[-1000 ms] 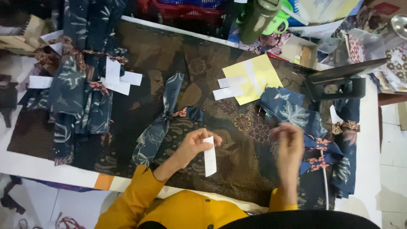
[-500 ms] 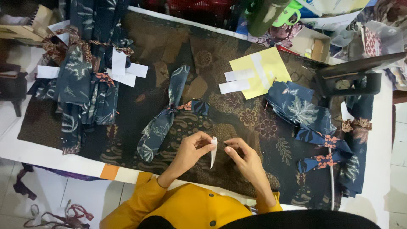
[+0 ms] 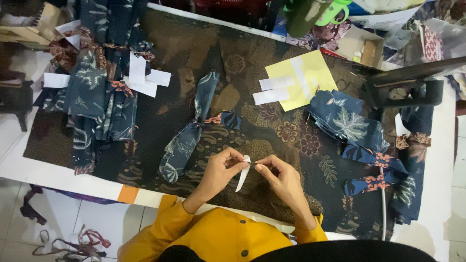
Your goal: The person folds patterned fabric items, places them into clear plastic bags, ties them with ribbons, and writes on small white labels before attaching them to the packages. The person handles multiple fabric items and labels on a cluttered table.
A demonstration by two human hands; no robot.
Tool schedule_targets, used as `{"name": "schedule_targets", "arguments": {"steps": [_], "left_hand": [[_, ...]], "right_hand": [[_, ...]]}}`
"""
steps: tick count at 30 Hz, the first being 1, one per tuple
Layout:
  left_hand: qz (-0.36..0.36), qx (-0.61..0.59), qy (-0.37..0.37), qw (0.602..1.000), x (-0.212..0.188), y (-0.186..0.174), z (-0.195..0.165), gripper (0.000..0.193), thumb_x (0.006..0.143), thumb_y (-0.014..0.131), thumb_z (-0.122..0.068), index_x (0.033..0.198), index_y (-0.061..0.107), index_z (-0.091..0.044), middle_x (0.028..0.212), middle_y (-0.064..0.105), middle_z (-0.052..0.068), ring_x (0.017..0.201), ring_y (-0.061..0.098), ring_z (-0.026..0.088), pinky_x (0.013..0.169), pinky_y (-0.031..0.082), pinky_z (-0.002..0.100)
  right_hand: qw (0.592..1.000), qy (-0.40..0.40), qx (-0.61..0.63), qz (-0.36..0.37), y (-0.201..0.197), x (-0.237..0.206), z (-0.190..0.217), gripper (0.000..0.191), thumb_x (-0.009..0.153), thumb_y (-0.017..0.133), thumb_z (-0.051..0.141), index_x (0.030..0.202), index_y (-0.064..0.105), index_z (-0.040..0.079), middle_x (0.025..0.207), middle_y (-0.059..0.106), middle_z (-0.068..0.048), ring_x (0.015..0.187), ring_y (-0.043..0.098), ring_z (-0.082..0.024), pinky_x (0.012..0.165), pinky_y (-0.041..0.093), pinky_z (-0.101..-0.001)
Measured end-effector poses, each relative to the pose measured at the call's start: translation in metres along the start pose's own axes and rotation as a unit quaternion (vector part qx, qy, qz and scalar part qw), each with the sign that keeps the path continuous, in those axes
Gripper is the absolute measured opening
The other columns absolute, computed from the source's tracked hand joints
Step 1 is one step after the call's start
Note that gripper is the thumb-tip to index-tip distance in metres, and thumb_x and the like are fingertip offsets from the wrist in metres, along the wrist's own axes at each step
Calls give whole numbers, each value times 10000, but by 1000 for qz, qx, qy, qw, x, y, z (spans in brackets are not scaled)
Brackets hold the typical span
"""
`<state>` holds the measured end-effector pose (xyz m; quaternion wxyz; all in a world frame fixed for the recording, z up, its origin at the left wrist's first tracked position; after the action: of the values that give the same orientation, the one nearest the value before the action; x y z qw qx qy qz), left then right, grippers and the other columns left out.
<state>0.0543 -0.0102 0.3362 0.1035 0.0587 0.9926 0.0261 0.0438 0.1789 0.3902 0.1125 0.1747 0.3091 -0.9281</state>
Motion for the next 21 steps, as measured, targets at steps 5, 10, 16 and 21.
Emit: {"name": "schedule_targets", "arguments": {"steps": [5,10,16,21], "left_hand": [[-38,-133,16,990,8,-25,-1,133,900,734,-14,988,637,6,998,746,48,911,713,86,803,583,239],[-45,-105,114,987,5,-67,-17,126,980,646,-11,1065,556,12,1085,635,41,1044,636,128,910,538,273],[-107,-98,114,983,-6,-103,-25,115,1032,562,-27,1122,495,0,1041,685,92,952,705,142,816,563,268],[-130,-79,58,987,0,-123,-34,175,987,610,-25,1137,525,5,989,693,107,847,722,150,756,592,280]], "right_hand": [[993,-73,-67,-62,-8,17,8,287,906,737,402,1061,757,161,886,762,-29,757,676,-166,677,518,-309],[874,-284,-348,-186,4,43,50,435,785,771,442,1161,728,227,1173,653,-92,1087,581,-341,887,425,-490],[888,-335,-250,-192,59,99,81,401,845,770,349,1136,672,90,1184,612,-146,1104,526,-352,903,383,-471],[971,-230,-49,-46,63,120,87,196,967,685,203,1122,623,100,1030,692,-62,1012,676,-222,861,498,-382]]}}
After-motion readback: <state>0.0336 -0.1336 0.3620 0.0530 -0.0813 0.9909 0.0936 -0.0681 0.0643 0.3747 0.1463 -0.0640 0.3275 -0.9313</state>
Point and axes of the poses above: each hand's wrist, its own x-axis towards the middle knuckle, its own y-axis out of the palm, z = x × y, the point moved 7 cm from there along x, towards the middle knuckle
